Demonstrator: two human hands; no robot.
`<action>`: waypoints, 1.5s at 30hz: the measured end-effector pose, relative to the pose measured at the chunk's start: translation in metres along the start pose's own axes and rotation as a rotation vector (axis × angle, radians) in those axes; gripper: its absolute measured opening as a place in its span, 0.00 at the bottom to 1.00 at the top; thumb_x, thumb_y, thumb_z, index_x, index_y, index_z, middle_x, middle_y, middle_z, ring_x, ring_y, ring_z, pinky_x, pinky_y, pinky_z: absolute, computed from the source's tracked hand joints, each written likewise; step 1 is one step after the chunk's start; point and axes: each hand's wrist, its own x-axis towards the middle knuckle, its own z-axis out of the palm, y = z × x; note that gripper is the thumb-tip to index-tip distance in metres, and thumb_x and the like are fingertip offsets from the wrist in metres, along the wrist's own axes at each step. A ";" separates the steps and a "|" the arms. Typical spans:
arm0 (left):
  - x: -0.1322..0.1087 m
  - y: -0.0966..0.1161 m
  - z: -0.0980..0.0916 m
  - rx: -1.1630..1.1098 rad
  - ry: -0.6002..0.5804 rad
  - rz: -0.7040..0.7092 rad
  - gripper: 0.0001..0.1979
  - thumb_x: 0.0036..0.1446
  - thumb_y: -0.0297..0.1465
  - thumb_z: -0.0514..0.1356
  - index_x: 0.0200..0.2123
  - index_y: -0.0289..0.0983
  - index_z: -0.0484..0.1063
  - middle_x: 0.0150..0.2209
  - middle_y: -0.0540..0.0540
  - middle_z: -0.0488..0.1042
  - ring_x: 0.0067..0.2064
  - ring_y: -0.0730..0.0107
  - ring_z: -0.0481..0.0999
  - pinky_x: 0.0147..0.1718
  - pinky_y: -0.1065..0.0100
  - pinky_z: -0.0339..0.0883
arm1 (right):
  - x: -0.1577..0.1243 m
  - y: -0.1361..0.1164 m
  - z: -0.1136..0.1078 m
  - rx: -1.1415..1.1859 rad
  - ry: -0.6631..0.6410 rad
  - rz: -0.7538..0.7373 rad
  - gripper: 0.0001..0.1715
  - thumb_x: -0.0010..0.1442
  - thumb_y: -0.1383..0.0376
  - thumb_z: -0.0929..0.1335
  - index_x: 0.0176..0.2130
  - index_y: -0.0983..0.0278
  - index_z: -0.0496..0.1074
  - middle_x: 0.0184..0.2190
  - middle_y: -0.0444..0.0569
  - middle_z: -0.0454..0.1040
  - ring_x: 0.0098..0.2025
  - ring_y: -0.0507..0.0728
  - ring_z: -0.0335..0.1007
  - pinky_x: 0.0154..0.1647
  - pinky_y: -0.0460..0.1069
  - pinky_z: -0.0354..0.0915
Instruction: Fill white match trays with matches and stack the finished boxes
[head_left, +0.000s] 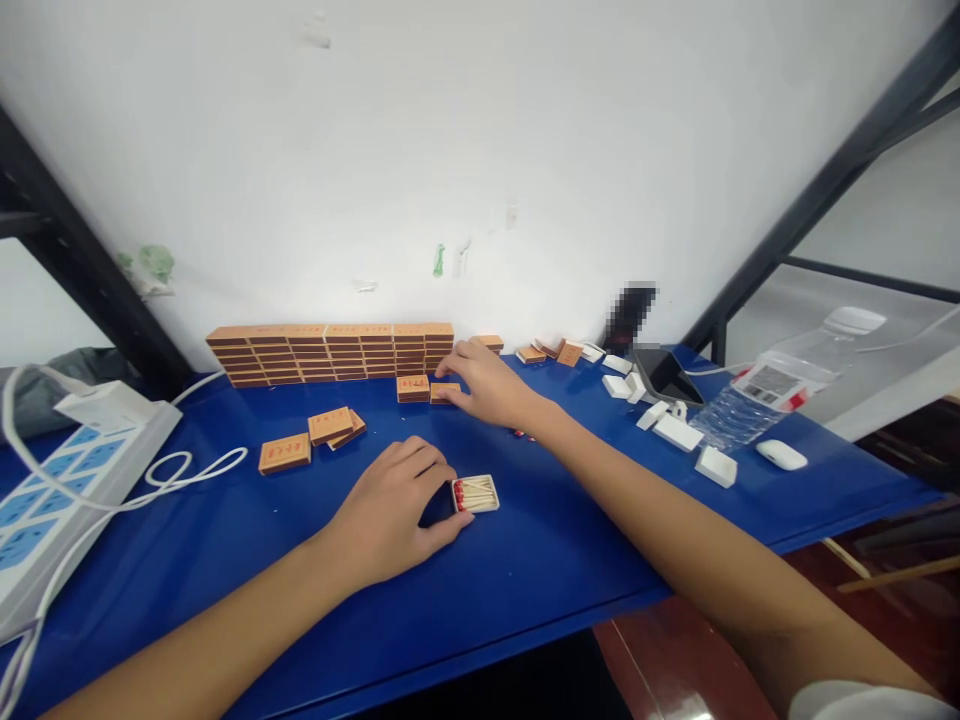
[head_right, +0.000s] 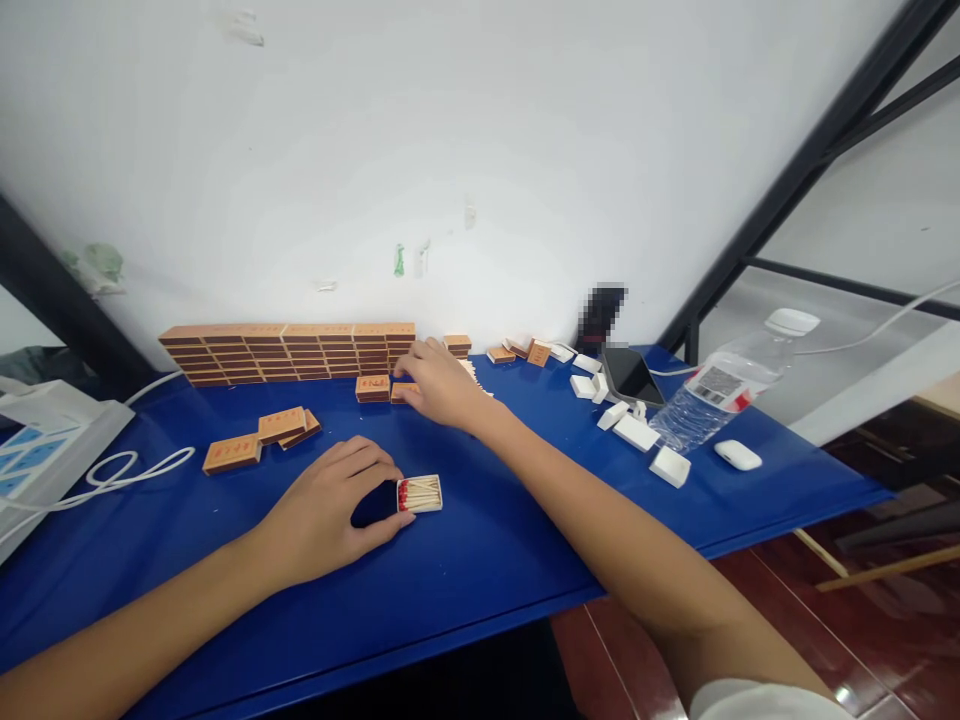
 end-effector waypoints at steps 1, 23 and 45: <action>-0.001 0.001 0.000 0.018 -0.005 0.011 0.13 0.66 0.40 0.65 0.45 0.36 0.77 0.44 0.41 0.79 0.48 0.54 0.75 0.48 0.51 0.72 | 0.008 -0.010 0.000 0.019 0.006 -0.064 0.10 0.67 0.65 0.73 0.48 0.66 0.76 0.48 0.56 0.74 0.53 0.63 0.66 0.57 0.59 0.65; 0.006 -0.025 -0.017 0.024 0.270 -0.419 0.15 0.61 0.47 0.68 0.40 0.41 0.83 0.34 0.47 0.82 0.39 0.57 0.78 0.37 0.57 0.72 | -0.059 0.004 -0.030 0.210 -0.117 0.152 0.17 0.58 0.64 0.76 0.48 0.63 0.78 0.35 0.46 0.75 0.33 0.54 0.68 0.35 0.49 0.62; 0.004 -0.040 -0.024 0.063 0.265 -0.280 0.15 0.63 0.46 0.67 0.45 0.42 0.83 0.41 0.45 0.82 0.42 0.58 0.81 0.42 0.58 0.76 | -0.060 0.002 -0.018 0.343 -0.053 0.106 0.29 0.61 0.61 0.78 0.60 0.60 0.77 0.35 0.46 0.78 0.34 0.55 0.69 0.37 0.50 0.65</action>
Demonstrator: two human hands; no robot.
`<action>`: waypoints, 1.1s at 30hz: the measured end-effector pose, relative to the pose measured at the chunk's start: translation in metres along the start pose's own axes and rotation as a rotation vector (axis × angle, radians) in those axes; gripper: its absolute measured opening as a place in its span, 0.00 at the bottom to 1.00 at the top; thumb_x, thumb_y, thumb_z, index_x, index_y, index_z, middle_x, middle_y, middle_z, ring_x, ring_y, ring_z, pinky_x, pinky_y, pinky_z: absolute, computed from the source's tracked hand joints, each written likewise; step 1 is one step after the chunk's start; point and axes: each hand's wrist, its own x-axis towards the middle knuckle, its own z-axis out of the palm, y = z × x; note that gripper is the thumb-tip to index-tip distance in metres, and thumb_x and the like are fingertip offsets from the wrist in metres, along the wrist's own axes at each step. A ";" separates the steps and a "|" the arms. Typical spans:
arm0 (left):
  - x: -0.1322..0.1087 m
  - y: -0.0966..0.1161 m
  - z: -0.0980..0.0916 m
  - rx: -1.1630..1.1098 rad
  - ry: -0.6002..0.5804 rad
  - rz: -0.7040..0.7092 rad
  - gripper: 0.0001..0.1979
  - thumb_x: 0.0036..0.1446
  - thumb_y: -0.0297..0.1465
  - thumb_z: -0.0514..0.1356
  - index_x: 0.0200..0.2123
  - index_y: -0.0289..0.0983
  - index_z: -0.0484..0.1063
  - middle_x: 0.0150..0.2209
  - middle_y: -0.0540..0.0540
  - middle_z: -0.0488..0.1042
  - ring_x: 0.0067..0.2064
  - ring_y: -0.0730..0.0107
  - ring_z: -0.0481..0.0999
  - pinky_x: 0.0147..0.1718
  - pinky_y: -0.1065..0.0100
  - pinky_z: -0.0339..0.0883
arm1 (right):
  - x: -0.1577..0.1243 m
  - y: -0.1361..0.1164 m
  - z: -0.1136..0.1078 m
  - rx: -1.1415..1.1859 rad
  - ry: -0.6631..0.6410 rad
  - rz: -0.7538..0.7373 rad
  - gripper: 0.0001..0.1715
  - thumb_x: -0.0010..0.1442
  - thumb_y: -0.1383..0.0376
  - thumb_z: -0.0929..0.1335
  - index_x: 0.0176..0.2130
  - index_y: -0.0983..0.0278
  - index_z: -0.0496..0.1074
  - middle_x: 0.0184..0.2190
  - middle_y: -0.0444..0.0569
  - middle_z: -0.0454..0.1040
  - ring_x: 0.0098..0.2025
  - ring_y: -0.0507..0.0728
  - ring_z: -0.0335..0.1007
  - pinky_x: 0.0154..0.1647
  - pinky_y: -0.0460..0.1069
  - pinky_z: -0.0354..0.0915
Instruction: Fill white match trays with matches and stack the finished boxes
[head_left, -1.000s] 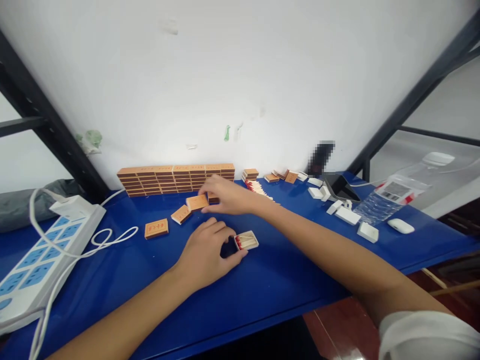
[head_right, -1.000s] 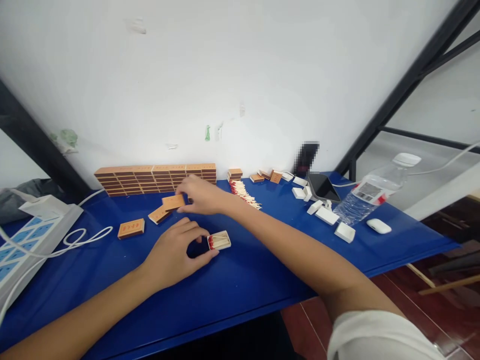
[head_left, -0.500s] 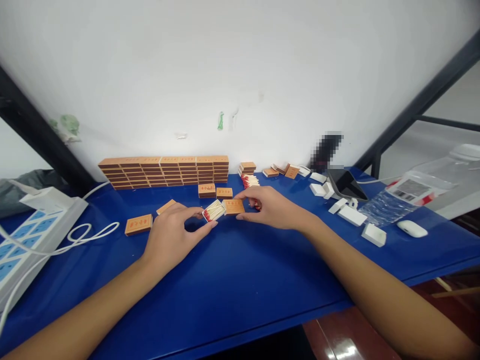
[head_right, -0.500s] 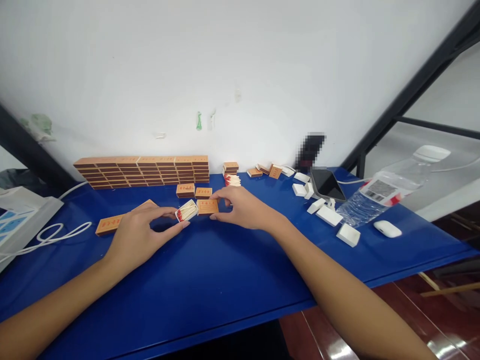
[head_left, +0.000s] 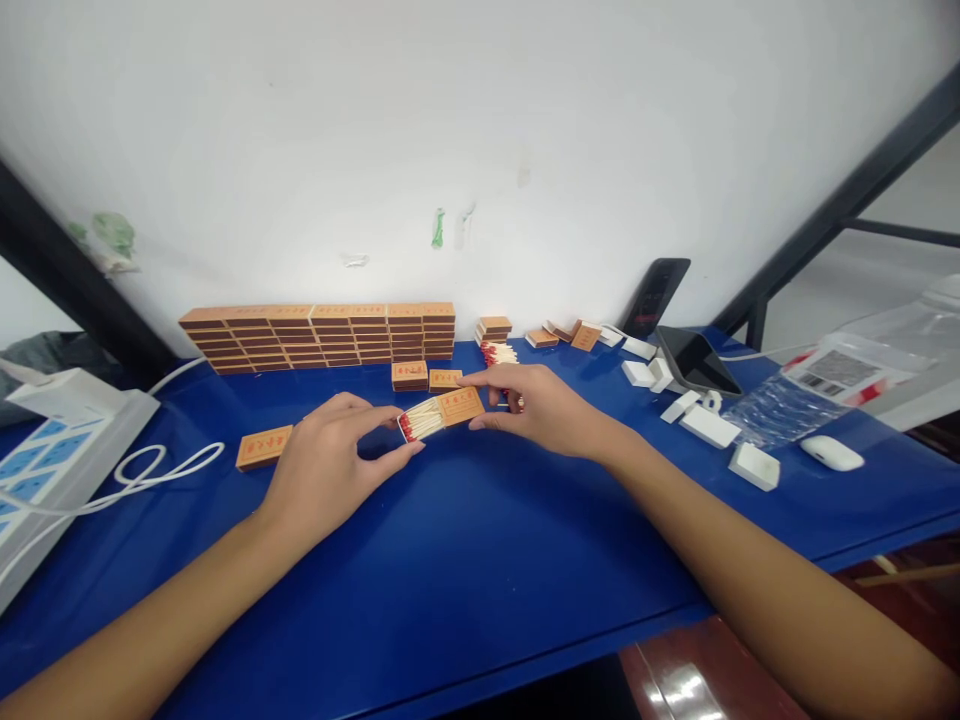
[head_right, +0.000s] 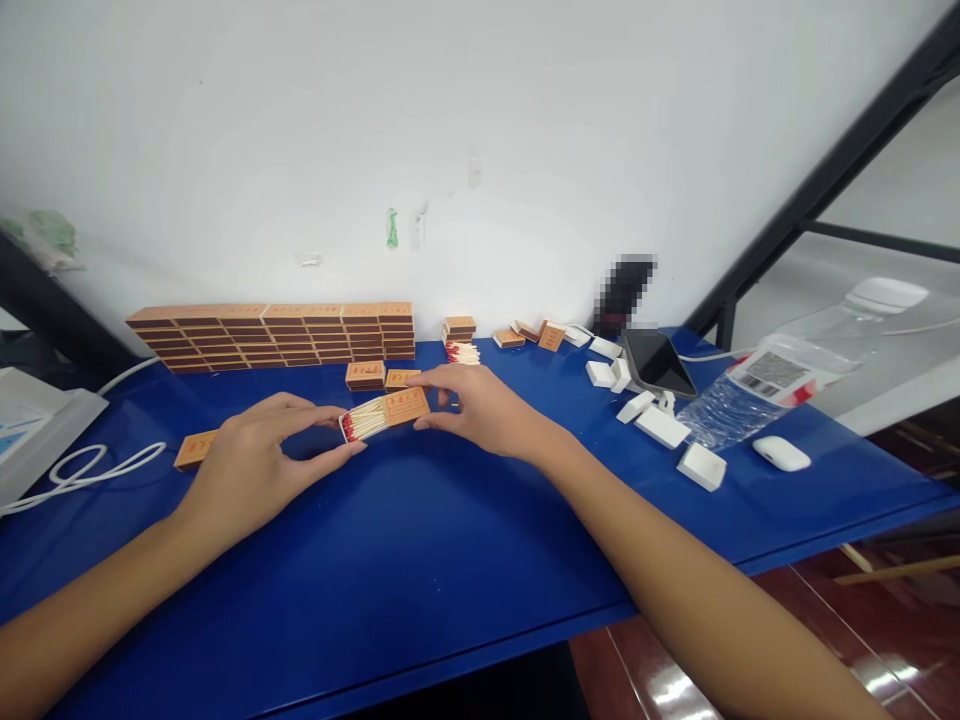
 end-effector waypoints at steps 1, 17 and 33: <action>0.000 -0.001 0.000 -0.001 -0.006 0.000 0.15 0.63 0.46 0.67 0.45 0.42 0.83 0.41 0.45 0.82 0.42 0.59 0.81 0.42 0.58 0.76 | 0.000 0.000 0.000 0.002 0.007 0.002 0.29 0.61 0.62 0.78 0.60 0.60 0.77 0.35 0.46 0.78 0.34 0.55 0.69 0.37 0.50 0.65; 0.004 -0.007 -0.006 -0.030 0.010 0.129 0.18 0.62 0.47 0.69 0.45 0.40 0.83 0.40 0.46 0.80 0.41 0.63 0.81 0.41 0.63 0.76 | -0.002 -0.007 0.004 -0.022 0.026 -0.024 0.28 0.60 0.61 0.79 0.58 0.63 0.78 0.37 0.48 0.80 0.35 0.56 0.73 0.39 0.52 0.68; 0.002 -0.002 -0.004 -0.179 -0.014 0.321 0.32 0.45 0.50 0.77 0.48 0.38 0.76 0.39 0.46 0.82 0.41 0.61 0.79 0.40 0.61 0.73 | -0.008 -0.041 0.021 0.269 -0.083 -0.256 0.30 0.64 0.63 0.76 0.64 0.54 0.74 0.53 0.50 0.81 0.52 0.58 0.79 0.53 0.54 0.74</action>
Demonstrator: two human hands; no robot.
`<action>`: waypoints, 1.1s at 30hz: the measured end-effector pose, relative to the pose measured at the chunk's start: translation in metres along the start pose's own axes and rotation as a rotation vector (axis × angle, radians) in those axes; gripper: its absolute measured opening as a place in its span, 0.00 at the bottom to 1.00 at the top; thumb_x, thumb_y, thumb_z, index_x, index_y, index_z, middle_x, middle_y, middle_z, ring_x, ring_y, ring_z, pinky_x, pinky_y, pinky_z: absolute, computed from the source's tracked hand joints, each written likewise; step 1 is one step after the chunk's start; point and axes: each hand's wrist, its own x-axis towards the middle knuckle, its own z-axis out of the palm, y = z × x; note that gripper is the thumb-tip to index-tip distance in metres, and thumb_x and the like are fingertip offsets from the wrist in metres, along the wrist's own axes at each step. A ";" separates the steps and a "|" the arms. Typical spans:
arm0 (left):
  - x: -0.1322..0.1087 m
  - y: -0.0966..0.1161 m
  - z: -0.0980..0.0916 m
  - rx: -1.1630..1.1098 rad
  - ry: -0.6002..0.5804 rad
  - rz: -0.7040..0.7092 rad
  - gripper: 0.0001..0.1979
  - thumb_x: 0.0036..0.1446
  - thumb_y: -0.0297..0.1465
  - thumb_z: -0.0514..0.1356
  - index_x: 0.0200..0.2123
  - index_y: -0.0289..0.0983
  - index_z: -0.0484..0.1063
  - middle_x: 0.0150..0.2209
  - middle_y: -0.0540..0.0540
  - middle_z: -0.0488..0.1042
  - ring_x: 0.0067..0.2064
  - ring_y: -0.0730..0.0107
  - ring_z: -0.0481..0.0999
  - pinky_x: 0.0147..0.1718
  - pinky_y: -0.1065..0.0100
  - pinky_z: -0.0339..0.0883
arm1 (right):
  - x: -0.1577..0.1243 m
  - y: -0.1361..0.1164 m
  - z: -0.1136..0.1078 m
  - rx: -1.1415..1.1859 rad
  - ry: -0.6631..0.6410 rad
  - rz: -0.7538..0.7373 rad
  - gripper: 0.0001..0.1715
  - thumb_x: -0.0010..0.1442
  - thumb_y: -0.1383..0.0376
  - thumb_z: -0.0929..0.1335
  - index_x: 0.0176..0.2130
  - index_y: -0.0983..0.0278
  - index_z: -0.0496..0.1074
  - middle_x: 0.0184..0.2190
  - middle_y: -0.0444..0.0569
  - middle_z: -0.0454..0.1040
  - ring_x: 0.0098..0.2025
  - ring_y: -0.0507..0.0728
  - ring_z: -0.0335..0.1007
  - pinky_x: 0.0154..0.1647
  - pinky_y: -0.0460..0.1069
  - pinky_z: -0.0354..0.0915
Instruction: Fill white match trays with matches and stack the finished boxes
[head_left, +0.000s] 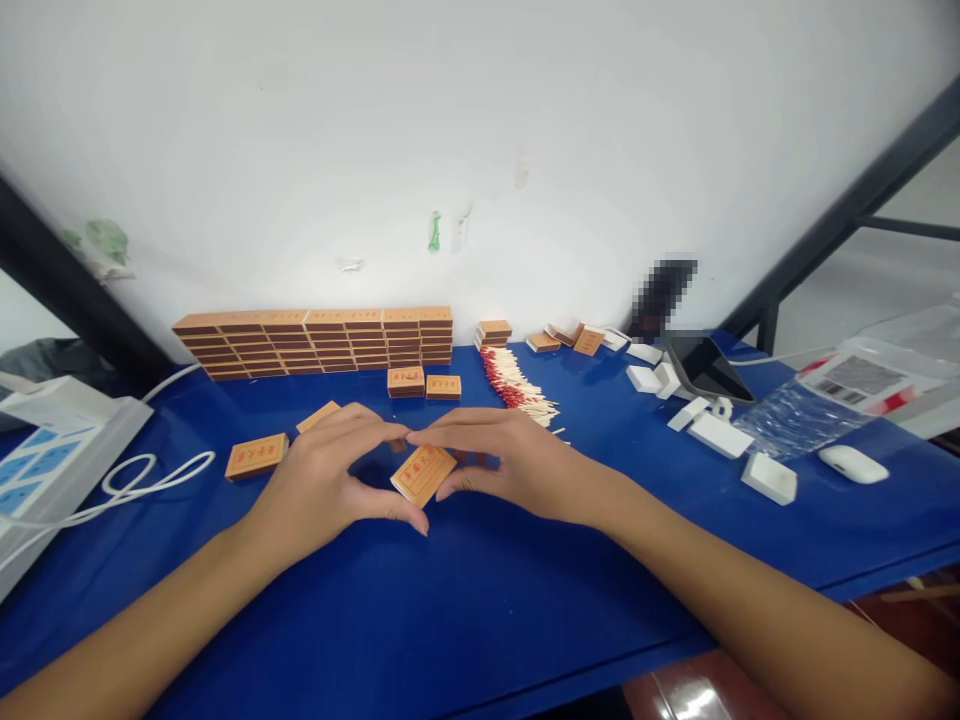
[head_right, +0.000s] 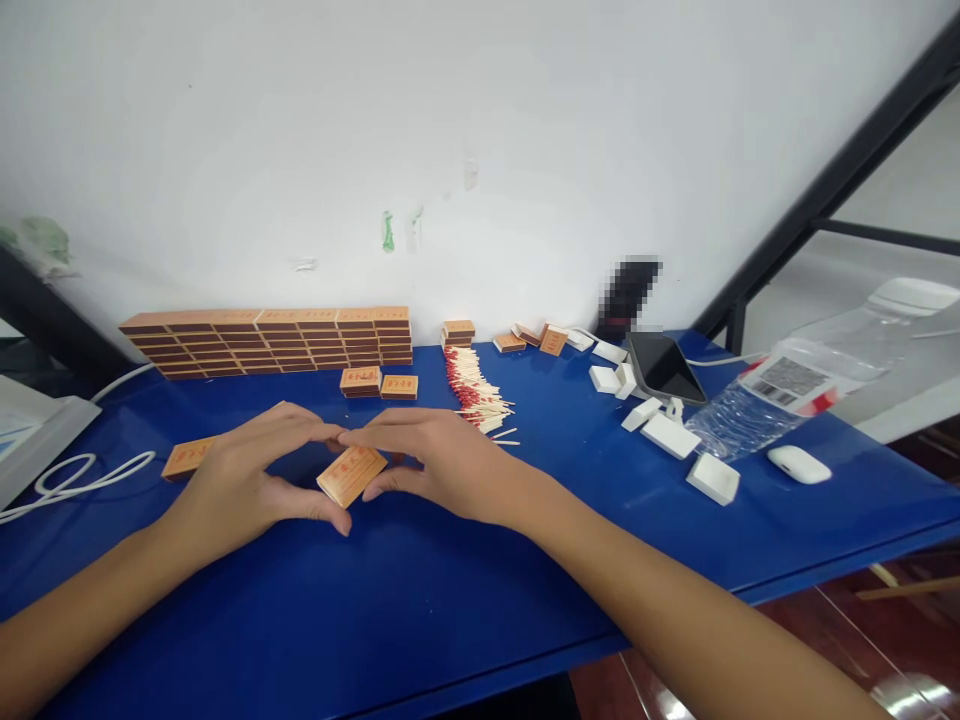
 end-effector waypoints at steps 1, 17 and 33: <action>-0.001 0.000 0.000 -0.009 -0.003 -0.006 0.33 0.44 0.51 0.77 0.48 0.38 0.76 0.38 0.47 0.81 0.41 0.61 0.78 0.40 0.62 0.73 | 0.000 -0.001 0.001 0.015 -0.003 -0.016 0.30 0.64 0.64 0.76 0.64 0.53 0.74 0.54 0.50 0.81 0.53 0.59 0.79 0.55 0.54 0.74; -0.002 0.005 0.001 -0.138 -0.095 -0.130 0.36 0.34 0.53 0.79 0.43 0.40 0.78 0.37 0.50 0.79 0.39 0.63 0.77 0.38 0.64 0.72 | -0.002 -0.008 0.001 -0.001 -0.076 -0.011 0.26 0.62 0.60 0.77 0.59 0.57 0.78 0.52 0.51 0.81 0.52 0.59 0.78 0.56 0.54 0.74; -0.003 0.007 0.009 0.142 -0.086 -0.018 0.09 0.69 0.34 0.63 0.37 0.38 0.80 0.27 0.49 0.76 0.32 0.67 0.74 0.33 0.65 0.68 | 0.054 0.066 -0.024 -0.726 0.066 0.326 0.24 0.61 0.51 0.78 0.47 0.66 0.81 0.45 0.59 0.82 0.53 0.69 0.70 0.54 0.60 0.65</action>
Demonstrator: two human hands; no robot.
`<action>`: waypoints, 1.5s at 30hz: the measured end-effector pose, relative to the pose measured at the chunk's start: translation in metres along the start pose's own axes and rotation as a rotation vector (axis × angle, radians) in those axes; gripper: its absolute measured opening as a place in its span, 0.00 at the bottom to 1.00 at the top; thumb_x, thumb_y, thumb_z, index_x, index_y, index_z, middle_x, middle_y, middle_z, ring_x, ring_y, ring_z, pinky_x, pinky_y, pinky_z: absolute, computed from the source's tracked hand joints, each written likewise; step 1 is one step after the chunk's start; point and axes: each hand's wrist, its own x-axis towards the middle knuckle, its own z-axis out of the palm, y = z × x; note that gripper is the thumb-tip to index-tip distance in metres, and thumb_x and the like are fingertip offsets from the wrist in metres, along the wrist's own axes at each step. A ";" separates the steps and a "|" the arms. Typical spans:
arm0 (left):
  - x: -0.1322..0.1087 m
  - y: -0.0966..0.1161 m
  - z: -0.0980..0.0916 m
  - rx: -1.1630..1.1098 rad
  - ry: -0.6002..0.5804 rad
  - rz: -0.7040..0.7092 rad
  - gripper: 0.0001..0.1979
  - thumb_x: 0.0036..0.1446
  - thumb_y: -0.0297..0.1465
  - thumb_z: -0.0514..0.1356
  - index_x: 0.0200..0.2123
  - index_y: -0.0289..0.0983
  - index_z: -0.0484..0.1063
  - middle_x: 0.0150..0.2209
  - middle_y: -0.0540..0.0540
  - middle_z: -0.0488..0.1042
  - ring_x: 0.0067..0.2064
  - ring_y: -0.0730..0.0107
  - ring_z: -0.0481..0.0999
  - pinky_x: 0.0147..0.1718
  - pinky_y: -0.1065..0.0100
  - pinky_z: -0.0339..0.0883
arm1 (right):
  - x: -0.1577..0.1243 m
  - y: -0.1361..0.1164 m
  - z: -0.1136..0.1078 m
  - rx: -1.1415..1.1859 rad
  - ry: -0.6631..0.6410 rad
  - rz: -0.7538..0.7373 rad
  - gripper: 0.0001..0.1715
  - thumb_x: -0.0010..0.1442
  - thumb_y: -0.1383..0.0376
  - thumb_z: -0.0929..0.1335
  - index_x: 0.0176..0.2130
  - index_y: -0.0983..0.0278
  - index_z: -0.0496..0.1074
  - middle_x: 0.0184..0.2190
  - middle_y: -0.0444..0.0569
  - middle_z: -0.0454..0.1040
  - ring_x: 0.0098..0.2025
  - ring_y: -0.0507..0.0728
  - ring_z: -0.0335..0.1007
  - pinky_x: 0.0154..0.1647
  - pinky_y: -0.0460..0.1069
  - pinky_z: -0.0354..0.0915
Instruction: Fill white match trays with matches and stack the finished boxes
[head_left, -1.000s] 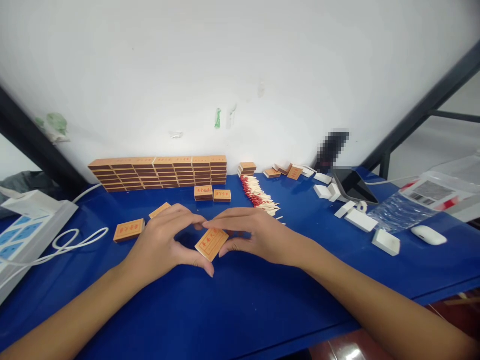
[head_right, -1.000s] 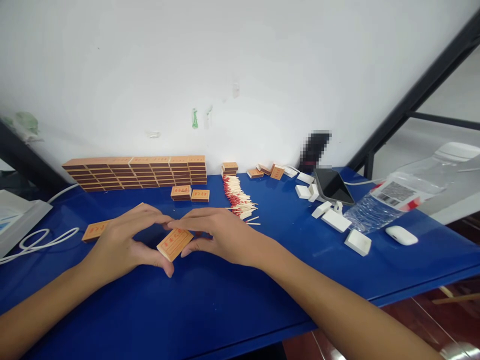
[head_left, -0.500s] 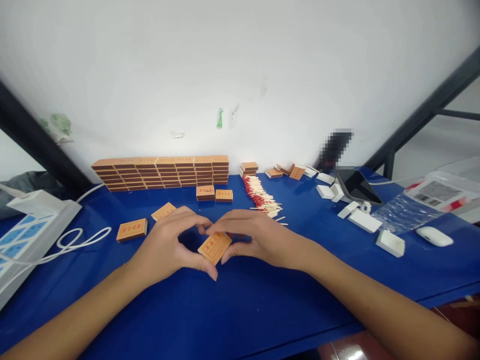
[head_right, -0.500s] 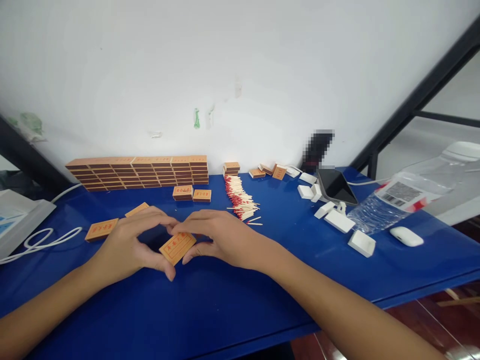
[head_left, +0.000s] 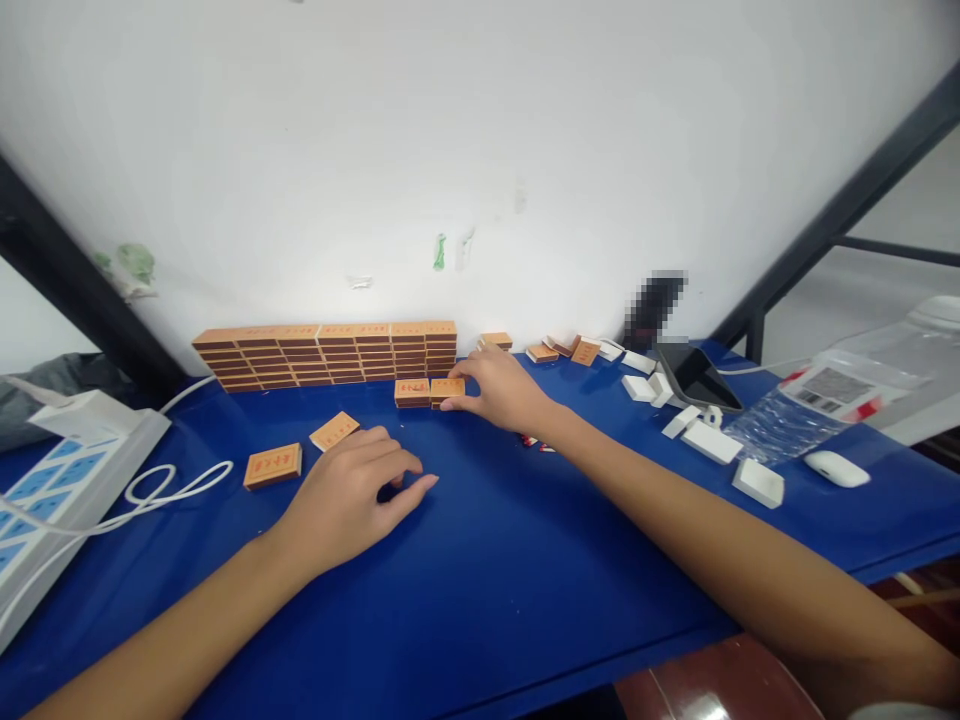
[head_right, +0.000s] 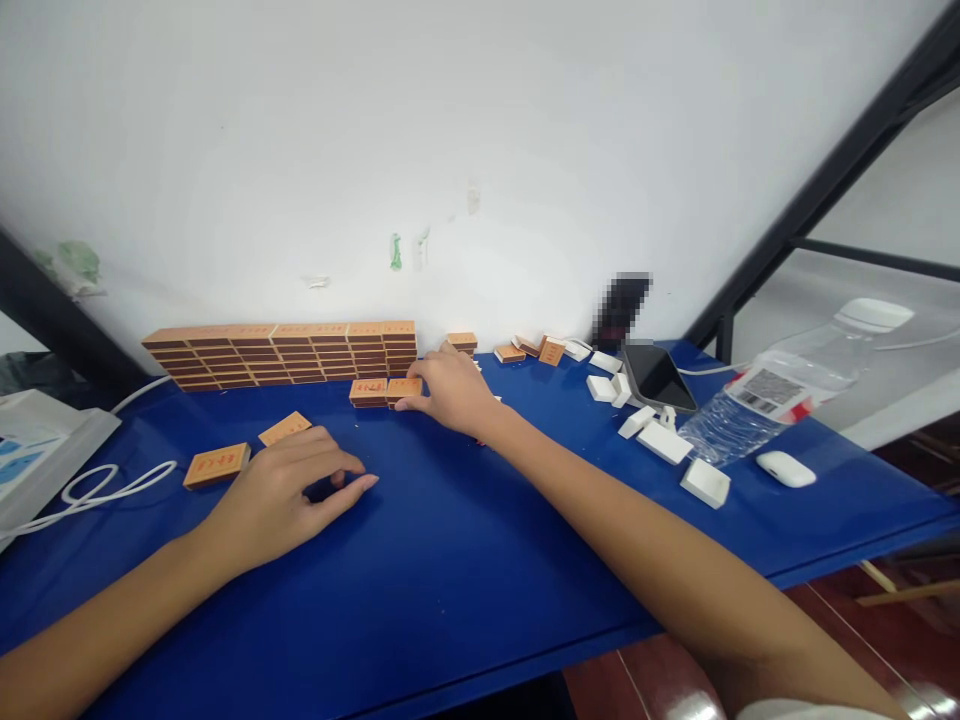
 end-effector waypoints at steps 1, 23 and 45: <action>0.000 0.001 0.000 -0.003 -0.010 0.013 0.09 0.69 0.34 0.63 0.37 0.38 0.80 0.27 0.49 0.76 0.32 0.66 0.74 0.33 0.65 0.68 | 0.000 0.001 0.002 0.007 -0.015 -0.007 0.25 0.60 0.51 0.78 0.48 0.66 0.80 0.46 0.59 0.82 0.55 0.70 0.69 0.54 0.61 0.65; -0.003 0.002 0.004 -0.059 -0.050 0.035 0.07 0.69 0.32 0.63 0.42 0.37 0.81 0.30 0.48 0.77 0.34 0.64 0.75 0.34 0.64 0.70 | -0.035 0.111 -0.049 -0.136 0.126 0.283 0.12 0.68 0.62 0.71 0.48 0.65 0.81 0.43 0.57 0.81 0.46 0.65 0.70 0.49 0.57 0.64; -0.002 0.003 0.006 -0.099 -0.020 0.006 0.07 0.69 0.31 0.62 0.44 0.39 0.81 0.32 0.47 0.78 0.36 0.65 0.77 0.37 0.64 0.73 | -0.062 0.180 -0.094 -0.374 -0.053 0.590 0.17 0.66 0.64 0.69 0.52 0.66 0.80 0.44 0.56 0.83 0.48 0.64 0.75 0.47 0.55 0.66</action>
